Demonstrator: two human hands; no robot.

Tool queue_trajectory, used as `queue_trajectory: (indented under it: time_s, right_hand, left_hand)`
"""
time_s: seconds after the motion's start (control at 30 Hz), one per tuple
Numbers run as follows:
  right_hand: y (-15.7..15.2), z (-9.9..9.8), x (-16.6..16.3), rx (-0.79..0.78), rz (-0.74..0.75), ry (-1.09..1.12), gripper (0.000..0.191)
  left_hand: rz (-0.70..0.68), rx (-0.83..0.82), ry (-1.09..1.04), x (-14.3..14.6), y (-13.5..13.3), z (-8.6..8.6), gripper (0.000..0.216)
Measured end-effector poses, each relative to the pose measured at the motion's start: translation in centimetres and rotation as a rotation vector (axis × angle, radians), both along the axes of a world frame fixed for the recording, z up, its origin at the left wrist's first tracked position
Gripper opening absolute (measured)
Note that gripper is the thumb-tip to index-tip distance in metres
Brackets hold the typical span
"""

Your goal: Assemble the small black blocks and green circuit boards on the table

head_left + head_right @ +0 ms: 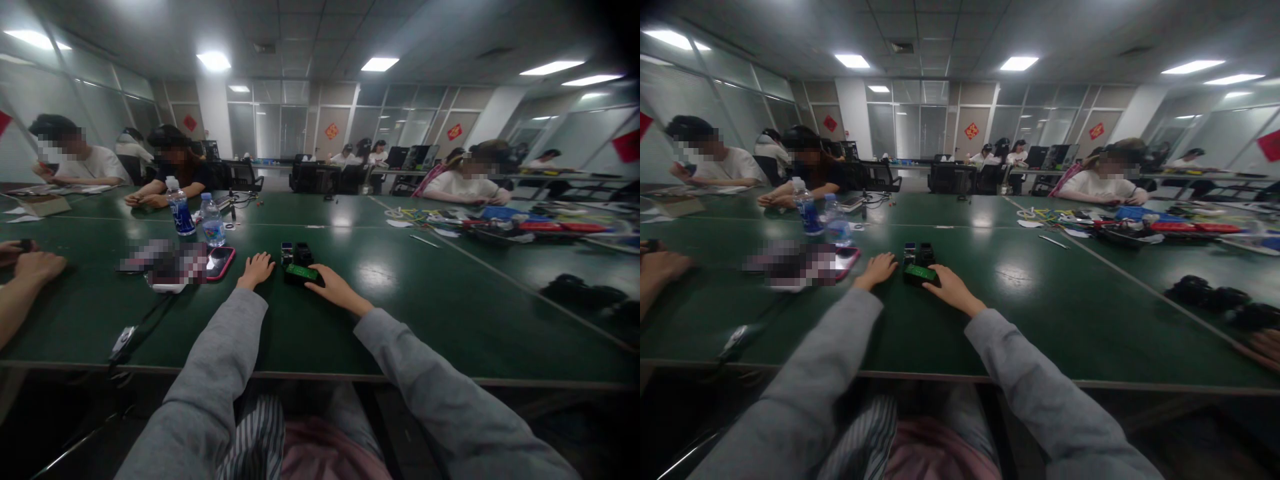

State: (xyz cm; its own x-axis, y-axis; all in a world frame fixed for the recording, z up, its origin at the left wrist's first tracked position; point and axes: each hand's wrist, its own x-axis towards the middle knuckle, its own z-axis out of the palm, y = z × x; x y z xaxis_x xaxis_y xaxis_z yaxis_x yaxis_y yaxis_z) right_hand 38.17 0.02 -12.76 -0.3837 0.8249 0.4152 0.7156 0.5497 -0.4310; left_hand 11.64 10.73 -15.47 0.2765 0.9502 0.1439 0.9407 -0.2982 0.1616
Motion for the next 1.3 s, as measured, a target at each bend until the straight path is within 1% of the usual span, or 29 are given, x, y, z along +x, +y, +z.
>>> queue_trajectory:
  time_s: [0.07, 0.13, 0.2, 0.23, 0.27, 0.3, 0.33, 0.4, 0.47, 0.5, 0.53, 0.57, 0.63, 0.7, 0.77, 0.83, 0.93, 1.03, 1.1, 1.2, 1.3]
  right_hand:
    - [-0.4, 1.0, 1.0, -0.103, 0.127, 0.015, 0.057]
    - [-0.7, 2.2, 2.9, -0.258, 0.261, 0.032, 0.06]
    - [-0.4, 3.1, 5.5, -0.393, 0.31, 0.039, 0.064]
    - [0.0, 3.4, 6.8, -0.427, 0.288, 0.042, 0.066]
    - [0.5, 3.4, 8.1, -0.435, 0.236, 0.045, 0.066]
    - [1.2, 3.2, 9.2, -0.417, 0.154, 0.051, 0.066]
    - [1.9, 2.9, 10.0, -0.378, 0.042, 0.061, 0.064]
    - [3.6, 1.7, 10.6, -0.272, -0.254, 0.086, 0.06]
    - [5.4, 0.4, 9.8, -0.172, -0.57, 0.119, 0.058]
    - [6.2, -0.2, 9.1, -0.133, -0.694, 0.139, 0.057]
    - [7.0, -0.7, 8.2, -0.105, -0.776, 0.159, 0.058]
    - [7.8, -1.1, 7.4, -0.089, -0.812, 0.181, 0.059]
    - [9.1, -1.5, 6.0, -0.065, -0.781, 0.219, 0.063]
    - [10.1, -1.7, 5.2, -0.041, -0.694, 0.254, 0.068]
    - [10.6, -1.9, 4.8, -0.02, -0.607, 0.29, 0.069]
    - [10.6, -2.1, 4.4, -0.006, -0.536, 0.315, 0.066]
    - [9.8, -2.2, 3.2, 0.071, -0.456, 0.295, 0.058]
    - [8.6, -2.0, 1.3, 0.138, -0.337, 0.182, 0.053]
    - [7.8, -1.9, 0.1, 0.113, -0.237, 0.093, 0.052]
    - [6.7, -2.0, -1.0, 0.056, -0.109, 0.001, 0.055]
    - [5.8, -2.0, -1.0, 0.065, -0.106, -0.025, 0.057]
  left_hand:
    - [-0.003, -0.012, 0.001, 0.0, 0.0, 0.1, 0.054]
    - [-0.001, -0.025, -0.006, 0.0, 0.0, 0.2, 0.054]
    - [0.005, -0.032, -0.013, 0.0, 0.0, 0.2, 0.055]
    - [0.008, -0.034, -0.016, -0.1, 0.0, 0.3, 0.055]
    - [0.009, -0.035, -0.018, -0.1, -0.1, 0.3, 0.055]
    - [0.007, -0.034, -0.019, -0.1, -0.1, 0.3, 0.055]
    - [0.006, -0.032, -0.021, -0.1, -0.1, 0.3, 0.055]
    - [0.002, -0.033, -0.021, -0.1, -0.3, 0.5, 0.055]
    - [-0.002, -0.039, -0.02, 0.0, -0.4, 0.6, 0.055]
    - [-0.003, -0.041, -0.019, 0.0, -0.5, 0.6, 0.055]
    - [-0.003, -0.041, -0.016, 0.1, -0.5, 0.6, 0.055]
    - [-0.001, -0.038, -0.014, 0.1, -0.5, 0.7, 0.054]
    - [0.005, -0.029, -0.008, 0.2, -0.5, 0.6, 0.054]
    - [0.008, -0.024, -0.002, 0.3, -0.4, 0.6, 0.053]
    - [0.005, -0.025, -0.003, 0.3, -0.4, 0.6, 0.054]
    - [-0.003, -0.03, -0.008, 0.2, -0.3, 0.5, 0.054]
    - [-0.007, -0.029, -0.014, 0.1, -0.1, 0.3, 0.055]
    - [-0.007, -0.026, -0.018, 0.1, 0.0, 0.2, 0.054]
    - [-0.006, -0.024, -0.016, 0.1, 0.1, 0.1, 0.055]
    - [-0.003, -0.028, -0.008, 0.2, 0.0, 0.2, 0.055]
    - [0.001, -0.033, -0.015, 0.2, 0.0, 0.2, 0.055]
